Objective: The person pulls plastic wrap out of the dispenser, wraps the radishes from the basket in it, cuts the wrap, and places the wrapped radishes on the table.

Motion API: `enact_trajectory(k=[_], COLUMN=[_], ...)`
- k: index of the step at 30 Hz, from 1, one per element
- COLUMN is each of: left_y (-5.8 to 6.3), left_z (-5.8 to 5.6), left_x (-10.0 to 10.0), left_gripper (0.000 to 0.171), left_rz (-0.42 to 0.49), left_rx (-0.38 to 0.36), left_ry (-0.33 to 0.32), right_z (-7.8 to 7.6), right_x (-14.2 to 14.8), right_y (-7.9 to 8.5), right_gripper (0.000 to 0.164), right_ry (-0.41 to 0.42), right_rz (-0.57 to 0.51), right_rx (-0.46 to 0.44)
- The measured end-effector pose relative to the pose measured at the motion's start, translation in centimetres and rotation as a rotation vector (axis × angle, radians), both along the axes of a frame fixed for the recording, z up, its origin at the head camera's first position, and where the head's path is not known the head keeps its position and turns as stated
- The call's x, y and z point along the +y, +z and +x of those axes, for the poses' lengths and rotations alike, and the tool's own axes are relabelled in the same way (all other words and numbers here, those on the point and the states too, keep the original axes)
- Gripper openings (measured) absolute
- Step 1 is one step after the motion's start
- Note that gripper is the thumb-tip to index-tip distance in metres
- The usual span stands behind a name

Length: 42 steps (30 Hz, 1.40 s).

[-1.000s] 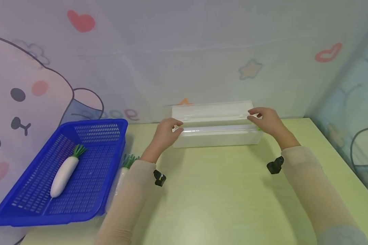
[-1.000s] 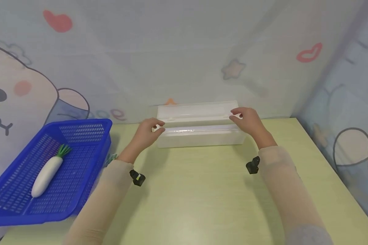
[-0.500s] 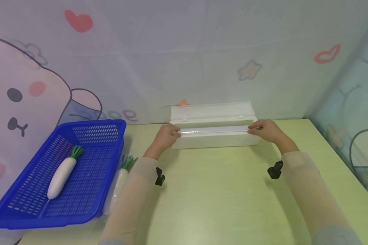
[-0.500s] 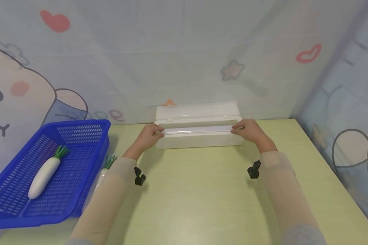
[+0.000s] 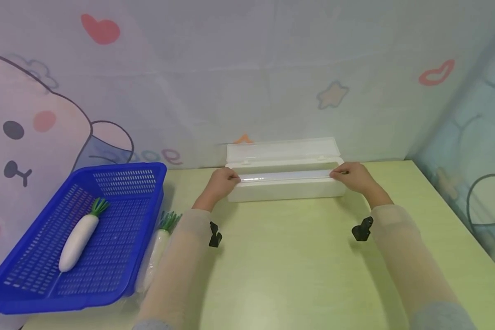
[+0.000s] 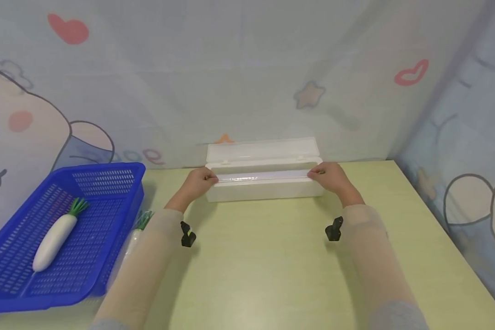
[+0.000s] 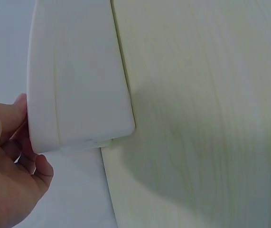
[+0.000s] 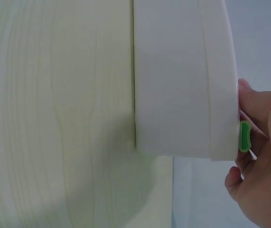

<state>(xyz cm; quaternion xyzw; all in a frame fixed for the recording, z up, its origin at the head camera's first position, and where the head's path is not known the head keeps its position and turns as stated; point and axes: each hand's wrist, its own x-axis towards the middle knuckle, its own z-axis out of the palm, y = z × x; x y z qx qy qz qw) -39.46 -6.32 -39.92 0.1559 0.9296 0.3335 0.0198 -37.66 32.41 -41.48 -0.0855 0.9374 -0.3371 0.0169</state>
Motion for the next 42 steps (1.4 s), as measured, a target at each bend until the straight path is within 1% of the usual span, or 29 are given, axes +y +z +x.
enact_trajectory(k=[6,12,16,21,25,27,32,36,39,42], left_y=[-0.3,-0.6,-0.5,0.1,0.4,0.5,0.6,0.7,1.0,1.3], left_z=[0.0,-0.1,-0.1,-0.2,-0.6,-0.8,-1.4,-1.5,-1.6,-1.6], left_x=[0.0,0.1,0.2,0.4,0.5,0.5,0.6,0.8,1.0,1.2], left_gripper=[0.02,0.019,0.019,0.021,0.021,0.021,0.025,0.025,0.024,0.024], left_rz=[-0.004,0.009,0.023,0.033,0.053,0.084,0.193,0.258,0.321,0.382], left_rx=[-0.007,0.002,-0.016,-0.051,-0.077,-0.09,-0.122,-0.142,-0.17,-0.203], left_ry=[0.031,0.058,0.079,0.121,0.144,0.155,0.19,0.193,0.189,0.199], right_z=[0.2,0.1,0.0,-0.2,-0.2,-0.3,-0.7,-1.0,-1.1,-1.3], right_x=[-0.7,-1.1,-1.1,-1.2,-1.8,-2.0,-2.3,-2.4,-2.5,-2.5], right_y=[-0.1,-0.1,-0.1,0.1,0.7,1.0,1.4,1.7,2.0,2.2], right_gripper=[0.042,0.037,0.036,0.038,0.04,0.039,0.038,0.039,0.037,0.037], right_ry=[-0.009,-0.036,-0.055,-0.083,-0.099,-0.1,-0.089,-0.101,-0.117,-0.12], right_rz=[0.029,0.028,0.001,-0.031,-0.054,-0.054,-0.073,-0.116,-0.146,-0.184], right_rx=[0.011,0.018,0.025,0.054,0.022,0.018,0.018,-0.02,-0.029,-0.034])
